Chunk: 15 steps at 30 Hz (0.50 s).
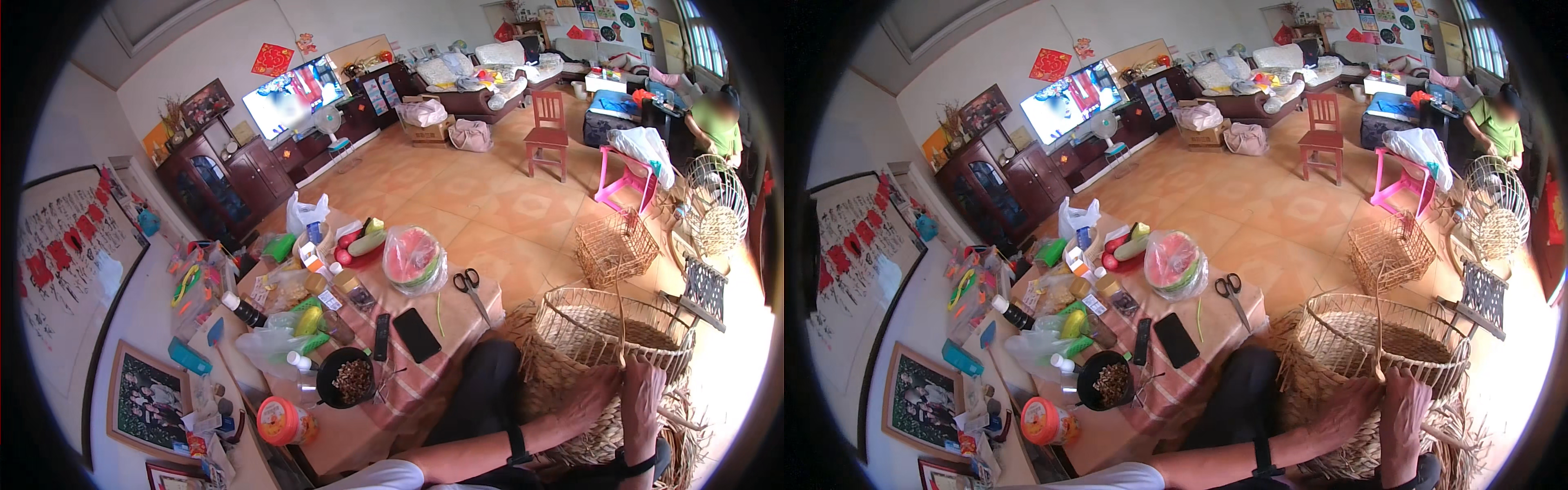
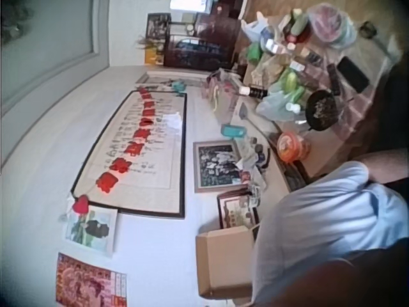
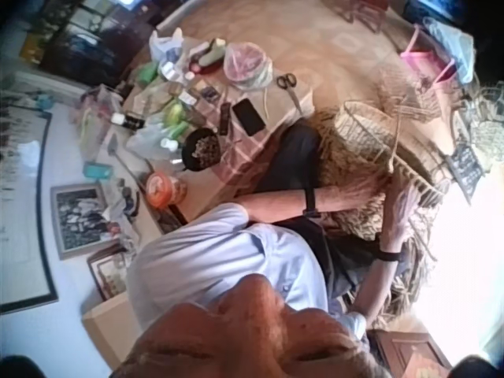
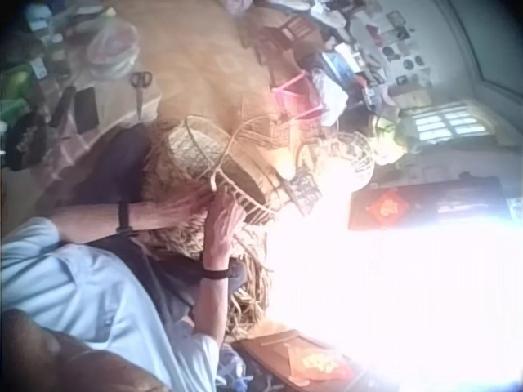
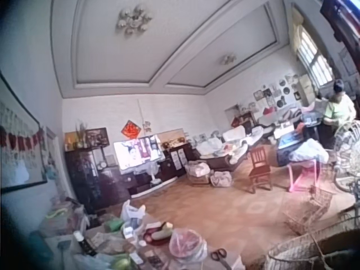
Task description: The recorder is weaving bamboo or wicker strips into a large basket structure while sitting in a cluttered living area.
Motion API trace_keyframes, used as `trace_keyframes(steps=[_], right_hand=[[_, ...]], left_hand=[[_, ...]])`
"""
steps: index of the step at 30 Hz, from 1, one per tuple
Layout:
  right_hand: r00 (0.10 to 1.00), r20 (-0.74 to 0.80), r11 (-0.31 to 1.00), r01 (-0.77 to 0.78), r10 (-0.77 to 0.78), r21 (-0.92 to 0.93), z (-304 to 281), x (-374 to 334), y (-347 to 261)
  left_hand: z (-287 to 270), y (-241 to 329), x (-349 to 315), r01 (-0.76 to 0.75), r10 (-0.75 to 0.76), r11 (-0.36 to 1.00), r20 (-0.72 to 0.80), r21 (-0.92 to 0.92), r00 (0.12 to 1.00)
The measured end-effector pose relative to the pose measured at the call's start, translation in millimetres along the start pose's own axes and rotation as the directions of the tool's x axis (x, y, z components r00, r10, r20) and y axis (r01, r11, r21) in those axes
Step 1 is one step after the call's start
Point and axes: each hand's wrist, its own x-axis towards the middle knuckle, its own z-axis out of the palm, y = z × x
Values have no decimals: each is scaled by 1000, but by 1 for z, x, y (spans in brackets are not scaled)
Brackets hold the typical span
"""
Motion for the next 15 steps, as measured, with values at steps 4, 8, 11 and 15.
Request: trace_keyframes(steps=[4,8,11,15], right_hand=[[999,-37,1000,-2,3,21,2,-7,-3],[997,-39,994,-63,67,91,2,-13,-7],[991,-66,981,-103,116,167,2,-16,-12],[965,-234,980,-79,122,185,3,-19,-19]], left_hand=[[-6,0,-1,-19,17,999,44,49,999],[-9,-5,-2,-52,44,996,111,71,993],[-6,-7,-1,-67,67,998,47,-4,997],[-7,-7,0,-50,49,996,-16,-75,999]])
